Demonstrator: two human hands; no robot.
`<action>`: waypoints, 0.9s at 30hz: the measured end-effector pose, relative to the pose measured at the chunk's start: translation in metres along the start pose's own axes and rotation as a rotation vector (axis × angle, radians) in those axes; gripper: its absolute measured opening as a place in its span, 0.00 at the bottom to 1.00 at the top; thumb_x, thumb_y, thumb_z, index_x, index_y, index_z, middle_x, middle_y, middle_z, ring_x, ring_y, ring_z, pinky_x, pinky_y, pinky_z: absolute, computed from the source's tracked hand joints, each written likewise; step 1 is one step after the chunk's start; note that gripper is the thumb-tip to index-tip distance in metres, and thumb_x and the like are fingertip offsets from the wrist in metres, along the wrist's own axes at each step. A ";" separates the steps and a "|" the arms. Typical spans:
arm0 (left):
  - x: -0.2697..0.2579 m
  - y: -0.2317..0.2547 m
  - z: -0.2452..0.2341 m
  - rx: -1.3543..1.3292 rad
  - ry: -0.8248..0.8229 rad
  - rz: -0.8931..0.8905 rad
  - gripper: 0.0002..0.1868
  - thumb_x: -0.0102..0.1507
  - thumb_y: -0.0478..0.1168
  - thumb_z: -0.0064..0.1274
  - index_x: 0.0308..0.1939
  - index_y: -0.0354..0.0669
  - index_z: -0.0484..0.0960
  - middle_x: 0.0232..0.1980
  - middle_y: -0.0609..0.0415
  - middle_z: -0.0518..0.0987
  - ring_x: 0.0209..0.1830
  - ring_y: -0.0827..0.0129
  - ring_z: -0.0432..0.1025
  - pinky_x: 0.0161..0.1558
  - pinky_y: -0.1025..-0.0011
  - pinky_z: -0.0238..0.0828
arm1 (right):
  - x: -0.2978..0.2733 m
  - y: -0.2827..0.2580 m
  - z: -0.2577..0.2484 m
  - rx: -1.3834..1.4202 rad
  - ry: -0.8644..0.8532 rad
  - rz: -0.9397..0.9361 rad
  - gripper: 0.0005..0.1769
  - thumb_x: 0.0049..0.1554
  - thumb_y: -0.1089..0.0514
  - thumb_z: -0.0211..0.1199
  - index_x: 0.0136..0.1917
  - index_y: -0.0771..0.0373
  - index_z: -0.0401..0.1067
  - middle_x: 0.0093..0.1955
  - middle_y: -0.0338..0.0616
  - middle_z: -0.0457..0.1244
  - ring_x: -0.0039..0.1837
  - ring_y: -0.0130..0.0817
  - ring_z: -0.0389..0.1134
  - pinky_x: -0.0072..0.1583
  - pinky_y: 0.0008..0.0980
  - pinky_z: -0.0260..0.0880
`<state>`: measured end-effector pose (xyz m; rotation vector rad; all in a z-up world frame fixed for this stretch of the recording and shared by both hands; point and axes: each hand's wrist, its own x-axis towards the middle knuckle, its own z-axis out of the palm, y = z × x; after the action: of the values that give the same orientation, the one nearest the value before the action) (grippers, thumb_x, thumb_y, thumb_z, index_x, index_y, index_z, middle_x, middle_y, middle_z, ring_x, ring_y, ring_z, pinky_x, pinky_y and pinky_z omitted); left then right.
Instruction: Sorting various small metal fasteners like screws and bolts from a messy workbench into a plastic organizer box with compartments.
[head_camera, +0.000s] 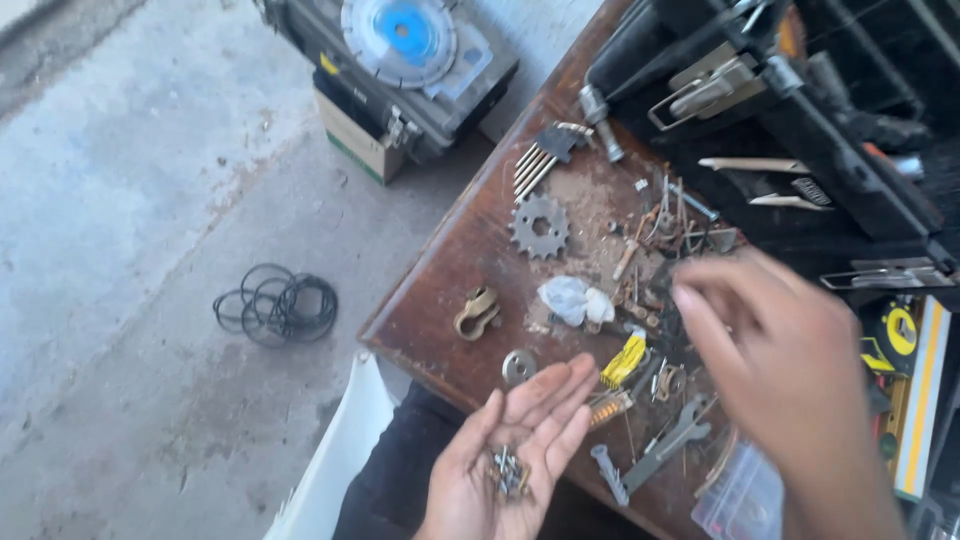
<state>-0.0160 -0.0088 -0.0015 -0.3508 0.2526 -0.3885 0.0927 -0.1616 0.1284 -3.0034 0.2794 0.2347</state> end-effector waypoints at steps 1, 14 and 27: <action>0.001 -0.001 0.007 -0.072 0.222 -0.006 0.32 0.70 0.45 0.39 0.68 0.16 0.69 0.76 0.26 0.63 0.79 0.39 0.54 0.73 0.55 0.60 | 0.022 0.007 0.010 -0.060 0.045 -0.145 0.14 0.58 0.51 0.62 0.56 0.50 0.81 0.47 0.33 0.71 0.43 0.35 0.69 0.49 0.38 0.66; -0.004 -0.004 -0.007 -0.050 0.129 -0.022 0.30 0.70 0.45 0.39 0.67 0.19 0.70 0.75 0.27 0.64 0.79 0.41 0.54 0.75 0.56 0.59 | 0.061 0.000 0.070 -0.286 0.113 -0.455 0.04 0.63 0.57 0.61 0.49 0.59 0.74 0.51 0.42 0.64 0.38 0.44 0.70 0.38 0.48 0.73; -0.006 -0.014 -0.013 0.027 0.003 -0.030 0.30 0.71 0.47 0.38 0.70 0.25 0.68 0.77 0.31 0.61 0.81 0.46 0.52 0.77 0.61 0.56 | 0.082 -0.004 0.068 -0.200 0.039 -0.474 0.09 0.66 0.52 0.58 0.53 0.59 0.70 0.55 0.46 0.63 0.40 0.54 0.70 0.41 0.56 0.71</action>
<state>-0.0298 -0.0225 -0.0073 -0.3279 0.2448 -0.4215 0.1628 -0.1634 0.0483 -3.1519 -0.4785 0.1644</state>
